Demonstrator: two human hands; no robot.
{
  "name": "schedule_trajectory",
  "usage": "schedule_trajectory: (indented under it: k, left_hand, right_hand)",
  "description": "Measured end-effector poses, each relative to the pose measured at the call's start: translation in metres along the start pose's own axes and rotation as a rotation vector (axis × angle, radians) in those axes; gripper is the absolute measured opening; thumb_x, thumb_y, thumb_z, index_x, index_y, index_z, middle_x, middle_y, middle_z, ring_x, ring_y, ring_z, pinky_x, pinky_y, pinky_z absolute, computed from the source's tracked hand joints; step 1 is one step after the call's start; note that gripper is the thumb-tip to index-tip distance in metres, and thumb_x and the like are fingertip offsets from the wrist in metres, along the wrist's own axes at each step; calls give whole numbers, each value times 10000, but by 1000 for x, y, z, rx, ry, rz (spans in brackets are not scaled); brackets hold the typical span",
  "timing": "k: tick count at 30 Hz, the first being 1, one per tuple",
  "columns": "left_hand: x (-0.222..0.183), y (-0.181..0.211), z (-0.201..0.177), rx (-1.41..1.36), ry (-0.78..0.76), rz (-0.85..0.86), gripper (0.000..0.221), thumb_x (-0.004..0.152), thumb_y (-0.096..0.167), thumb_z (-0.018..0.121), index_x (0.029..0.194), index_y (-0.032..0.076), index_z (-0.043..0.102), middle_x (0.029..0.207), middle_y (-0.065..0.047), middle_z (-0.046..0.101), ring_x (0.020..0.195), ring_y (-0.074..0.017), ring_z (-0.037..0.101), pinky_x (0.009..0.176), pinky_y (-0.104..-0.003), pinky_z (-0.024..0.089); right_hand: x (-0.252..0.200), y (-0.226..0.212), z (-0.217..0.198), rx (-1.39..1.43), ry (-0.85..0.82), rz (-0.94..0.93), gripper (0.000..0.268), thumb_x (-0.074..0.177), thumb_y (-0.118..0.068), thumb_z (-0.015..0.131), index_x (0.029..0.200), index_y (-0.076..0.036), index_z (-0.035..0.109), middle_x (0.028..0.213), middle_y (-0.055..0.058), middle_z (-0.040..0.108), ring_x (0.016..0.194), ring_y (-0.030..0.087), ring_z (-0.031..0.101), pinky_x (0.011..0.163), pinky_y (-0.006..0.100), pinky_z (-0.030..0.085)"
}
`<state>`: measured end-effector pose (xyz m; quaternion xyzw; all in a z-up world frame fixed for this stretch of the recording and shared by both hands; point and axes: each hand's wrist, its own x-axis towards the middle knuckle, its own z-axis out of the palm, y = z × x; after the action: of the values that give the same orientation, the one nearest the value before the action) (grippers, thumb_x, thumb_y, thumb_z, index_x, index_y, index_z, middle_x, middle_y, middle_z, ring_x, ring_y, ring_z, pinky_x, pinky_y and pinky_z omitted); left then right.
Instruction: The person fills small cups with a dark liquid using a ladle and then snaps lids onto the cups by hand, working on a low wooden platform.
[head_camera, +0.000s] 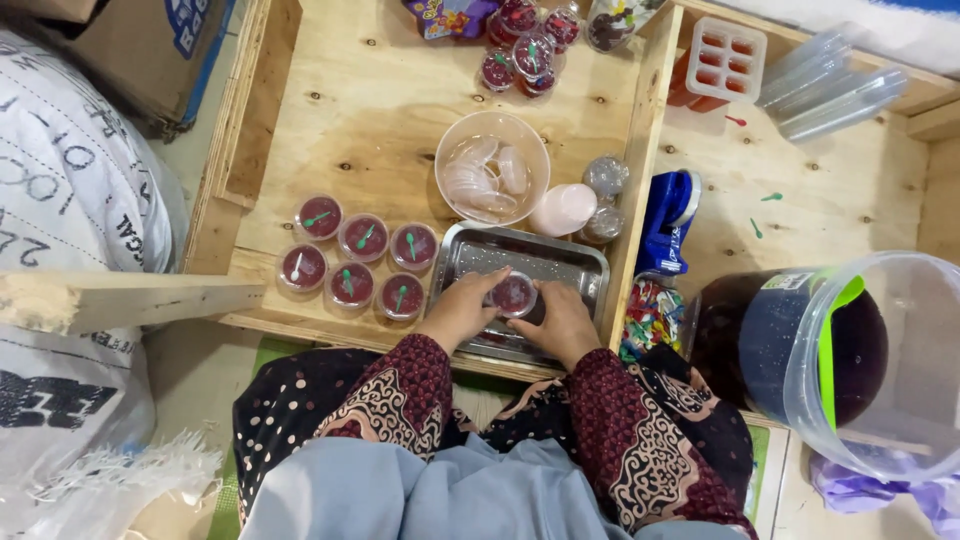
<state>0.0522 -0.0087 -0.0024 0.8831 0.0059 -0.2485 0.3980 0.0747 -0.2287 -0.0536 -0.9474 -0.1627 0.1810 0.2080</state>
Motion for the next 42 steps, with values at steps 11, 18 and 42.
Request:
schedule_trajectory:
  k: [11, 18, 42]
  left_hand:
    - [-5, 2, 23, 211, 188, 100, 618, 863, 219, 711, 1453, 137, 544, 1271, -174, 610, 1183, -367, 643, 964, -470, 557]
    - [6, -6, 44, 371, 252, 132, 755, 837, 378, 764, 1486, 98, 498, 1225, -165, 636, 1093, -390, 657, 866, -512, 561]
    - [13, -18, 40, 333, 164, 99, 714, 848, 423, 769, 1489, 248, 507, 1237, -134, 658, 1136, -391, 648, 871, -505, 537]
  right_hand:
    - [-3, 5, -6, 7, -32, -80, 632, 904, -350, 741, 1472, -163, 537, 1343, 113, 584, 1311, 355, 546, 1111, 447, 461]
    - [-4, 0, -13, 22, -88, -88, 721, 904, -331, 729, 1554, -224, 437, 1423, 98, 532, 1329, 366, 524, 1124, 454, 460]
    - [2, 5, -1, -172, -18, -71, 733, 857, -493, 751, 1489, -190, 537, 1394, 99, 617, 1389, 324, 471, 1163, 463, 400]
